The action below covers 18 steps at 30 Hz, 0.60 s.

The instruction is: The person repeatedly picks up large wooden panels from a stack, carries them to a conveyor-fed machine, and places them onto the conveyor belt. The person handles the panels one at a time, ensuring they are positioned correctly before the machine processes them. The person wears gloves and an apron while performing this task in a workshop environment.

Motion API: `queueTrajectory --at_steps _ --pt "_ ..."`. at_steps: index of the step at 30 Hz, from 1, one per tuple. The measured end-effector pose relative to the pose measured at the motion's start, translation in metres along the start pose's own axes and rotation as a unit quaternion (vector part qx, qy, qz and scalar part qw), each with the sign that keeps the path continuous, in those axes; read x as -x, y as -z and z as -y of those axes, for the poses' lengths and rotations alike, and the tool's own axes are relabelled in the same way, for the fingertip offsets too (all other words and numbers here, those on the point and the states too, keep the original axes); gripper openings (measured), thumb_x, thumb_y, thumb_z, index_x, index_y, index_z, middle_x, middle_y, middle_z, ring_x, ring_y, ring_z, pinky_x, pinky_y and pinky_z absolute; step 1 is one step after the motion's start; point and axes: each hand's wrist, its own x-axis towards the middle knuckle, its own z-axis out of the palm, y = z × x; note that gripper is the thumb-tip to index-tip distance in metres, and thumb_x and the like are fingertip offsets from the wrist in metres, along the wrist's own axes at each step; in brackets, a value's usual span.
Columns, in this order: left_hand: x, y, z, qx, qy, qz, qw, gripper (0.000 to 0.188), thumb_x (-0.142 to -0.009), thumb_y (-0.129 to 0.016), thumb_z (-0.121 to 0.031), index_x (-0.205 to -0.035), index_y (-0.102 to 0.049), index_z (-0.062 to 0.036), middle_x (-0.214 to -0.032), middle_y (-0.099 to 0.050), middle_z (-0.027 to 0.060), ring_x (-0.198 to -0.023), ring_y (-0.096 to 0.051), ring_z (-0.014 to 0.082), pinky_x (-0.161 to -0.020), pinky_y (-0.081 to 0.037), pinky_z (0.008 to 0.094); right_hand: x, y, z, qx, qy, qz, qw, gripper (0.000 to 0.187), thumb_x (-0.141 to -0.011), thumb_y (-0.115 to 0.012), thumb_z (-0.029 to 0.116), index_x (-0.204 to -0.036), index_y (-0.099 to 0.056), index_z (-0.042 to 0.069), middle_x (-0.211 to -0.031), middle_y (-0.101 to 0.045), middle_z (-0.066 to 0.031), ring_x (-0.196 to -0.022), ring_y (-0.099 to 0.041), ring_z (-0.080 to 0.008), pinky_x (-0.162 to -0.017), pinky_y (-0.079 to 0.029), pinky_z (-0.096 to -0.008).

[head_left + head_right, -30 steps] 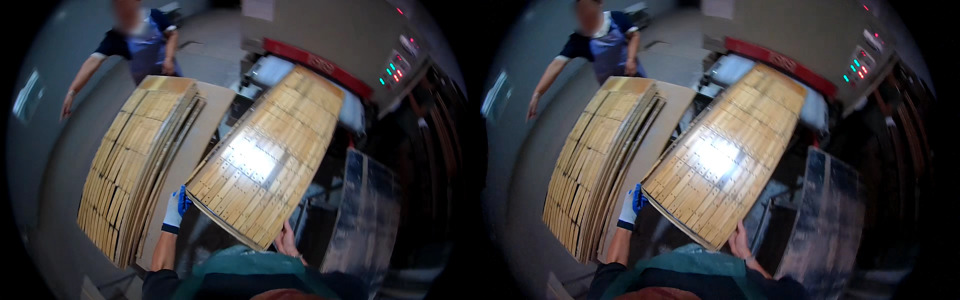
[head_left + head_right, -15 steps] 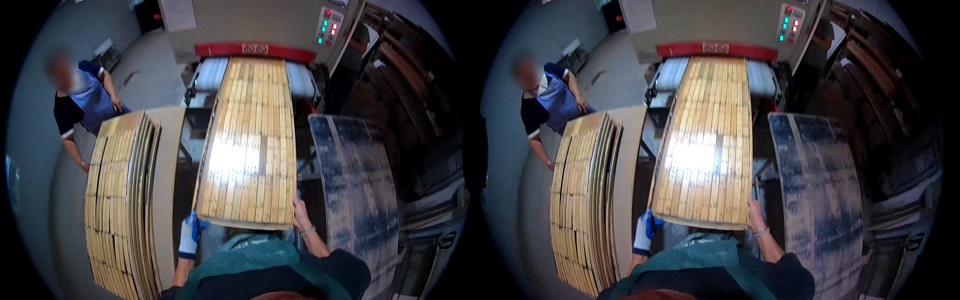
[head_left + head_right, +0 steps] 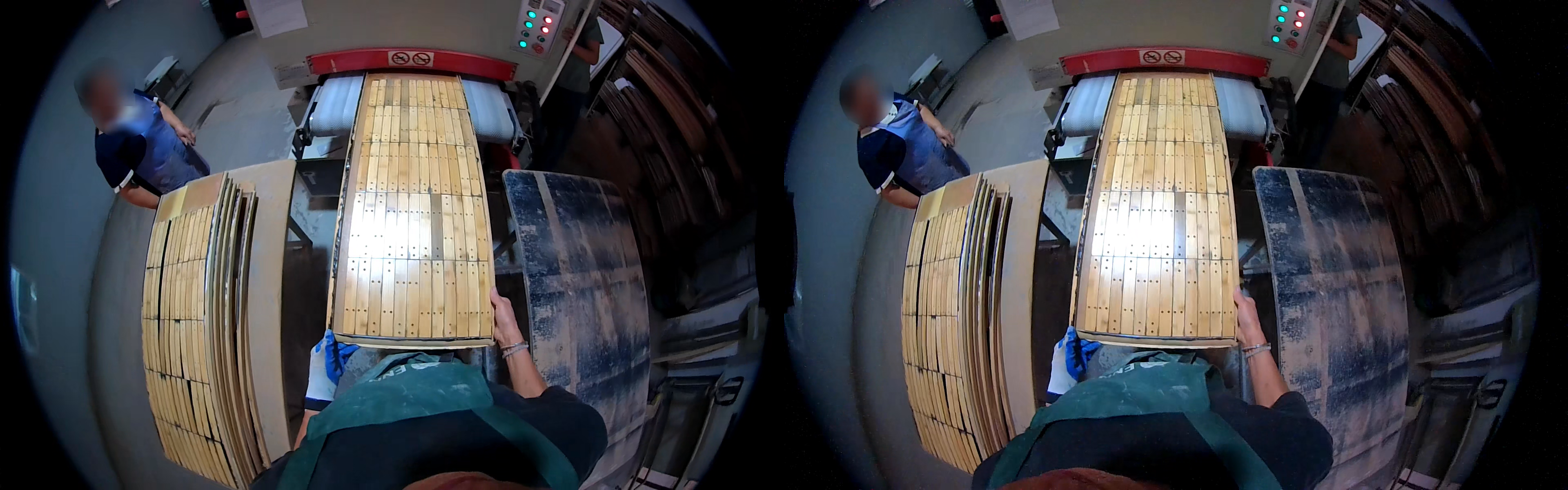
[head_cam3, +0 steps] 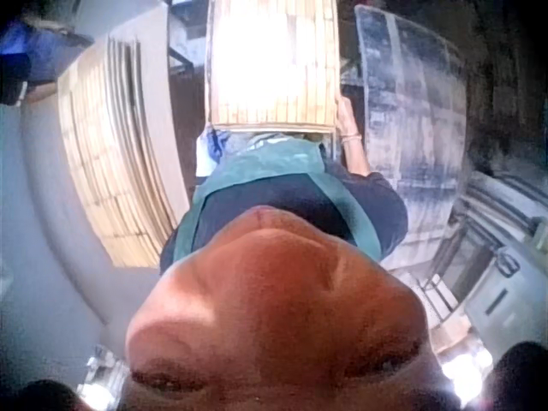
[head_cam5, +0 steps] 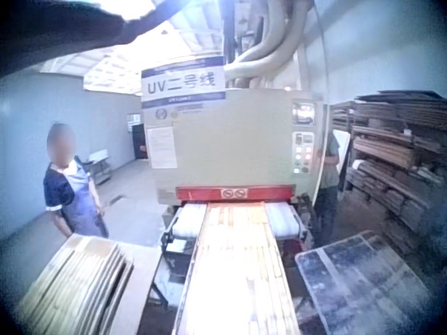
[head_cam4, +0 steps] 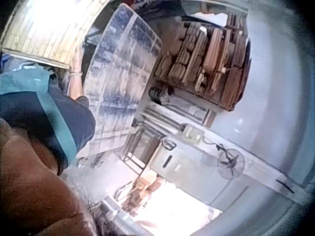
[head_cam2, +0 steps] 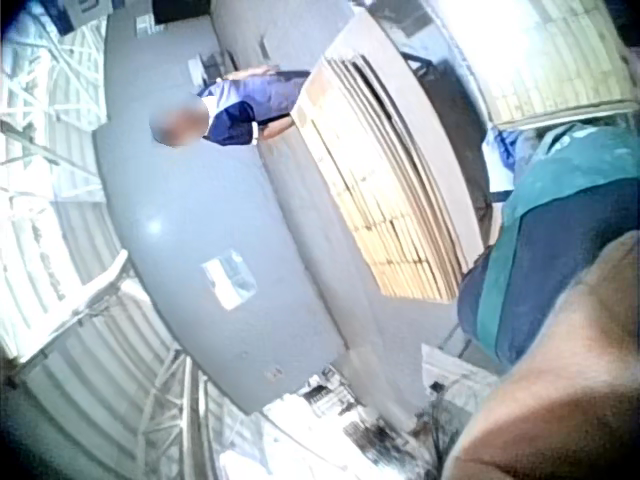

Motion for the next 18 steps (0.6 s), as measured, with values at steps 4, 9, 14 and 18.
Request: queueTrajectory --at_steps 4,9,14,18 --pt "-0.005 0.008 0.008 0.005 -0.022 -0.016 1.0 0.05 -0.099 -0.046 -0.039 -0.116 -0.056 0.0068 -0.092 -0.067 0.0167 -0.08 -0.068 0.0229 -0.072 -0.057 0.031 -0.005 0.005 -0.021 -0.018 0.011 -0.001 1.0 0.049 -0.1 -0.045 0.037 -0.117 -0.058 -0.008 -0.107 -0.066 -0.0136 -0.091 -0.067 -0.0197 -0.08 -0.055 -0.0348" --pt "-0.015 0.021 0.021 -0.012 -0.03 -0.006 0.999 0.054 -0.098 -0.047 -0.043 -0.115 -0.055 0.0079 -0.09 -0.067 0.0172 -0.078 -0.068 0.024 -0.07 -0.057 0.0305 0.001 0.013 -0.027 -0.072 0.026 0.049 0.996 0.05 -0.099 -0.046 0.038 -0.126 -0.053 -0.005 -0.117 -0.062 -0.0121 -0.102 -0.063 -0.0205 -0.087 -0.052 -0.0331" --pt "-0.011 0.026 0.028 -0.02 -0.038 0.002 0.999 0.055 -0.097 -0.049 -0.044 -0.115 -0.055 0.0076 -0.089 -0.067 0.0176 -0.077 -0.068 0.0245 -0.069 -0.056 0.031 0.044 0.017 -0.045 -0.095 -0.004 0.061 0.994 0.054 -0.1 -0.042 0.043 -0.133 -0.049 0.001 -0.125 -0.058 -0.0112 -0.111 -0.059 -0.0206 -0.092 -0.049 -0.0337" --pt "-0.018 0.031 0.04 0.019 -0.041 0.008 0.999 0.054 -0.097 -0.049 -0.045 -0.114 -0.056 0.0063 -0.089 -0.067 0.0174 -0.077 -0.068 0.0248 -0.068 -0.056 0.0311 0.064 0.023 -0.07 -0.154 -0.011 0.068 0.986 0.05 -0.1 -0.04 0.041 -0.132 -0.048 0.002 -0.128 -0.056 -0.0141 -0.113 -0.058 -0.0265 -0.094 -0.05 -0.0433"
